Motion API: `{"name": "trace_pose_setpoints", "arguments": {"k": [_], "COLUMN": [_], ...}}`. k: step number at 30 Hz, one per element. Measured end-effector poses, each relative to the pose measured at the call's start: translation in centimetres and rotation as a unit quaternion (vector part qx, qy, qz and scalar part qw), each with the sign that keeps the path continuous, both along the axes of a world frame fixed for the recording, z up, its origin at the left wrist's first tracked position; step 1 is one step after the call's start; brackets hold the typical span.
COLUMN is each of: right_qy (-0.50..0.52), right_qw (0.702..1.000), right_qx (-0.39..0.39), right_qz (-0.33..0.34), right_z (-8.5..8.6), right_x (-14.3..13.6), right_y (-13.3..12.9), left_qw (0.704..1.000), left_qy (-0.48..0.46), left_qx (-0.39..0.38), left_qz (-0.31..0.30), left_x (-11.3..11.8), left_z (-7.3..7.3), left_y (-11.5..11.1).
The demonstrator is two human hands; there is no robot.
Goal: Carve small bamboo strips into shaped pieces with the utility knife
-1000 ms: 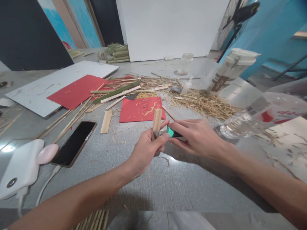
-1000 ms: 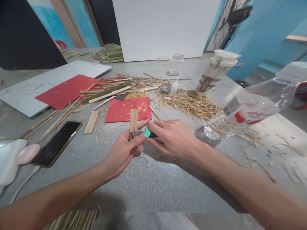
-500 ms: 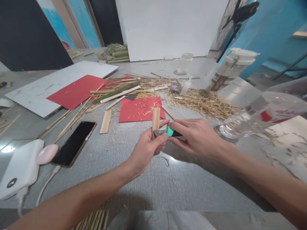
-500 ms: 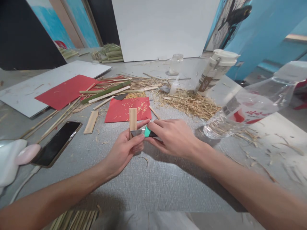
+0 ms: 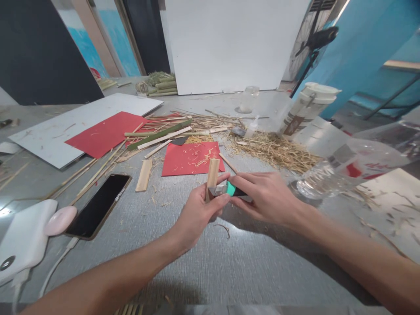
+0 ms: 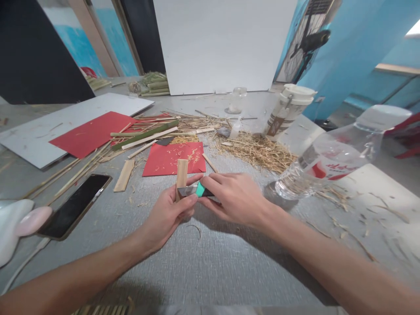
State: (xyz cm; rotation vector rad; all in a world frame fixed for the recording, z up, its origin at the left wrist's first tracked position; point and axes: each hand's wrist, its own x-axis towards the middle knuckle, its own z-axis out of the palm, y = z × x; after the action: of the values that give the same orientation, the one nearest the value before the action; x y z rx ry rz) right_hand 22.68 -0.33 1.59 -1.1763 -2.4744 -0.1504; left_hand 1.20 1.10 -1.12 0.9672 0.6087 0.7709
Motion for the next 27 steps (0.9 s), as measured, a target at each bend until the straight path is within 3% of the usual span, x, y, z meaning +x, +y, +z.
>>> {"name": "trace_pose_setpoints", "arguments": {"k": [10,27], "right_qy": [-0.008,-0.011], "right_qw": [1.0,0.994], "right_qx": [0.019,0.089], "right_qz": [0.003,-0.059], "right_z": [0.1,-0.4], "right_x": [-0.2,-2.0], "right_y": [-0.2,-1.9], "left_qw": [1.0,0.996], "left_qy": [0.009,0.01], "left_qx": [0.012,0.037], "left_qz": [0.018,0.079], "left_x": [0.2,0.1], "left_z": [-0.2,-0.3], "left_y": [-0.5,-1.3]}}
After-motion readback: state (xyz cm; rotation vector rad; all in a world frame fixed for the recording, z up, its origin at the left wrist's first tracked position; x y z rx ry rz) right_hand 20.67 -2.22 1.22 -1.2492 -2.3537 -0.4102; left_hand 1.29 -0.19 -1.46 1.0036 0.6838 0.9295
